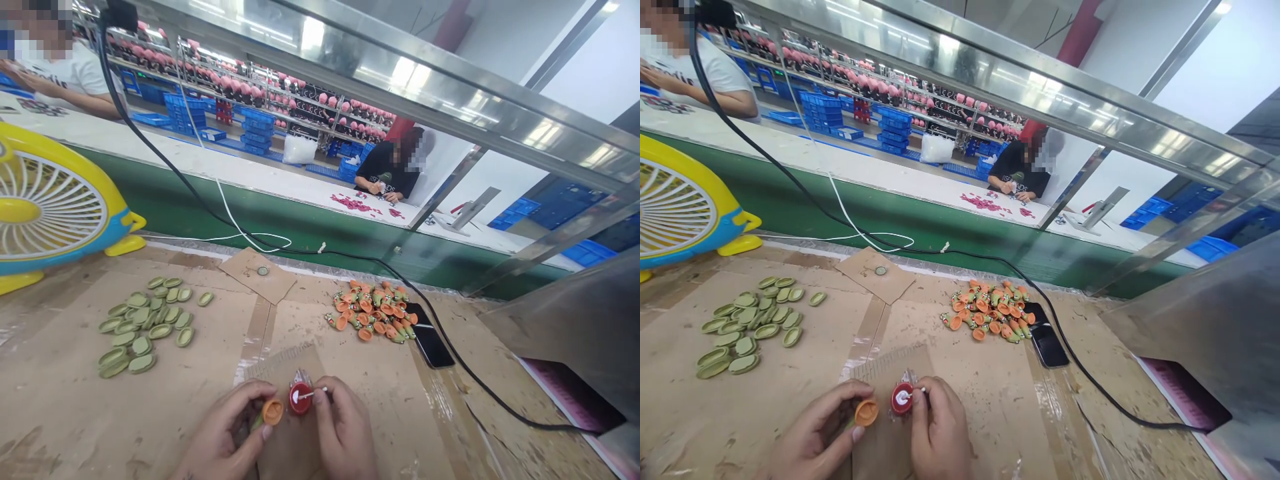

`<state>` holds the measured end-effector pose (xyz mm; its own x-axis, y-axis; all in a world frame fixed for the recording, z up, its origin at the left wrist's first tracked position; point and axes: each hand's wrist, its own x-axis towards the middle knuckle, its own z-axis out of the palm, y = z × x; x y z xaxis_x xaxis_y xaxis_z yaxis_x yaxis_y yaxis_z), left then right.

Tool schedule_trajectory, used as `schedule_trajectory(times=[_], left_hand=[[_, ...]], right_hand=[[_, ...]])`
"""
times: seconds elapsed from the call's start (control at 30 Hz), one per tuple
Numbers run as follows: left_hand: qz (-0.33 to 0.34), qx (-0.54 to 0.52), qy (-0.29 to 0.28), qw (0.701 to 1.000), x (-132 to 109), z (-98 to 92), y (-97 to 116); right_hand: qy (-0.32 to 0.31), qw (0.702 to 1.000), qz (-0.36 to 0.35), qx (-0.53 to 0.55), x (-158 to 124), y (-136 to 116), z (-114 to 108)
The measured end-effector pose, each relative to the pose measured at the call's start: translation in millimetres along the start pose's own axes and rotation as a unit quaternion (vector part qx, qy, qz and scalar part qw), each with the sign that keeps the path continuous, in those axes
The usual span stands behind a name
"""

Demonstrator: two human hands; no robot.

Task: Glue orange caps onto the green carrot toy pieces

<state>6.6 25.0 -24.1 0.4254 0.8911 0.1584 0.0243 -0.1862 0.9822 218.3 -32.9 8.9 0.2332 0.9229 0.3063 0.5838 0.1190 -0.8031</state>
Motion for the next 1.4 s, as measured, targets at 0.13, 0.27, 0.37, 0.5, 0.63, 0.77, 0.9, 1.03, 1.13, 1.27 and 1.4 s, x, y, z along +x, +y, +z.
schedule_trajectory(times=[0.13, 0.27, 0.37, 0.5, 0.63, 0.77, 0.9, 1.03, 1.13, 1.27, 1.4], left_hand=[[-0.011, -0.041, 0.011, 0.999, -1.8, 1.6, -14.0], [-0.001, -0.045, 0.019, 0.999, 1.5, 2.1, -12.0], [-0.015, -0.033, 0.006, 0.999, 3.1, -0.1, -2.0], [-0.006, -0.021, 0.011, 1.000, 3.5, -1.6, 4.3], [-0.004, -0.030, 0.023, 0.999, 1.9, 2.3, -0.4], [-0.070, -0.078, 0.064, 0.992, -1.8, 9.5, 3.5], [-0.089, -0.097, 0.060, 0.989, -2.6, 11.7, 10.9], [-0.082, -0.082, 0.003, 0.993, 1.0, 7.0, 7.1], [-0.104, -0.100, 0.005, 0.990, 5.4, 2.8, 4.6], [-0.136, -0.125, 0.031, 0.982, 10.7, -1.3, 6.8], [-0.118, -0.098, 0.062, 0.986, 12.9, -2.9, 4.0]], right_hand=[[-0.006, 1.000, -0.013, -0.022, 0.6, 2.6, 3.1], [0.001, 1.000, -0.016, -0.004, 0.9, -4.0, 0.5], [0.065, 0.995, 0.028, 0.070, -2.7, -14.5, -0.6], [0.109, 0.972, 0.104, 0.181, -9.5, -27.3, 6.1], [0.081, 0.972, 0.094, 0.200, -11.4, -29.9, 18.1], [0.069, 0.976, 0.082, 0.190, -8.9, -27.0, 24.1], [0.067, 0.979, 0.064, 0.181, -6.1, -26.6, 22.2], [0.063, 0.982, 0.034, 0.175, -5.3, -29.0, 16.2], [0.107, 0.981, 0.053, 0.150, -3.6, -28.2, 9.0], [0.087, 0.991, 0.068, 0.073, 1.2, -18.5, 1.0], [0.018, 0.999, 0.033, 0.000, 1.1, -4.8, 1.9]])
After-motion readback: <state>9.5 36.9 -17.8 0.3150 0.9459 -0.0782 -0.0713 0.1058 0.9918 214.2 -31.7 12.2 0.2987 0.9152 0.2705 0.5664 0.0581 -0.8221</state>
